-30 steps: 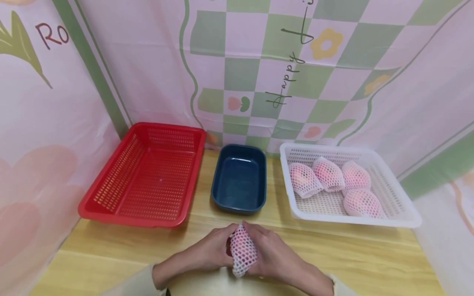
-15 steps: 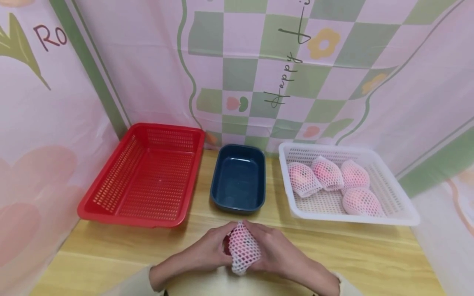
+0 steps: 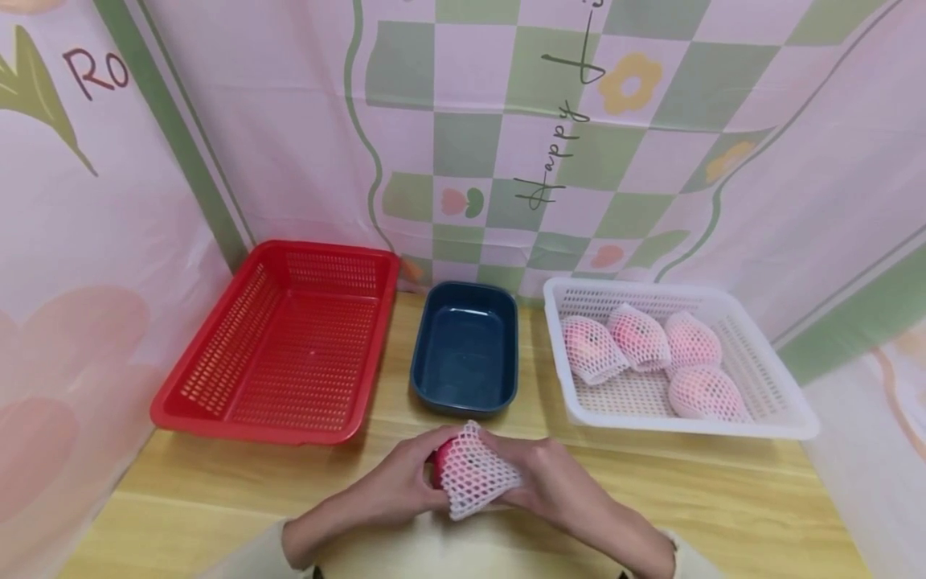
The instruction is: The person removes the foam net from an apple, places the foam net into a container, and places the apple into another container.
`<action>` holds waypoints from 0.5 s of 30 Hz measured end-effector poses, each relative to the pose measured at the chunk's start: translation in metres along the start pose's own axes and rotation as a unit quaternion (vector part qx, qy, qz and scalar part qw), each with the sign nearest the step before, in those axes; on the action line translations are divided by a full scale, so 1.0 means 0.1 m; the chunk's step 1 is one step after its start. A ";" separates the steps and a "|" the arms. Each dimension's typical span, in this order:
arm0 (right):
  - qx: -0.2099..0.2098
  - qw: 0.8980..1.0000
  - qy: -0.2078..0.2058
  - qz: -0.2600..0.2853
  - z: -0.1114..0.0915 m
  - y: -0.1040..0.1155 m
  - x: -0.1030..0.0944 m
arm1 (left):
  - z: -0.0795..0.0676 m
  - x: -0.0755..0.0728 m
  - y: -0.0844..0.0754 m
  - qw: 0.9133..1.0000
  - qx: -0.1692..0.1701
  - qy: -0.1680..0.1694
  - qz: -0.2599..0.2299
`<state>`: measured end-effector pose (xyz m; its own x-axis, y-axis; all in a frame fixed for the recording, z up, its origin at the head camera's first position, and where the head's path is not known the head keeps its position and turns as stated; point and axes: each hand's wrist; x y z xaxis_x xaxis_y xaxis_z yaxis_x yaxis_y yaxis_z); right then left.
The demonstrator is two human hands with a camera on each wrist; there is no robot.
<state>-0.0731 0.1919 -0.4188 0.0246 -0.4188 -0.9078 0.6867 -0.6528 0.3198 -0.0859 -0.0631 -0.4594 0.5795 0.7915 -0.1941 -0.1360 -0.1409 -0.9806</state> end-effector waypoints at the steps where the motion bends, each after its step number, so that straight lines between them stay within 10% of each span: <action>1: -0.002 1.000 -0.007 0.002 -0.01 -0.01 0.00 | 0.00 -0.01 0.00 1.000 -0.002 -0.001 0.000; 15: -0.040 0.996 -0.084 0.002 0.04 -0.05 -0.14 | -0.05 -0.08 -0.12 0.999 -0.038 -0.028 -0.008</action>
<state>-0.0802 0.1985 -0.4064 -0.0893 -0.5253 -0.8462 0.7429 -0.6010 0.2947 -0.0846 -0.0709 -0.4461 0.5344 0.8263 -0.1780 -0.0644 -0.1703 -0.9833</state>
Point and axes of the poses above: each hand's wrist, its own z-axis towards the middle knuckle, its own x-axis out of the palm, y = z × x, and after that the axes turned 11 degrees about -z, right-handed
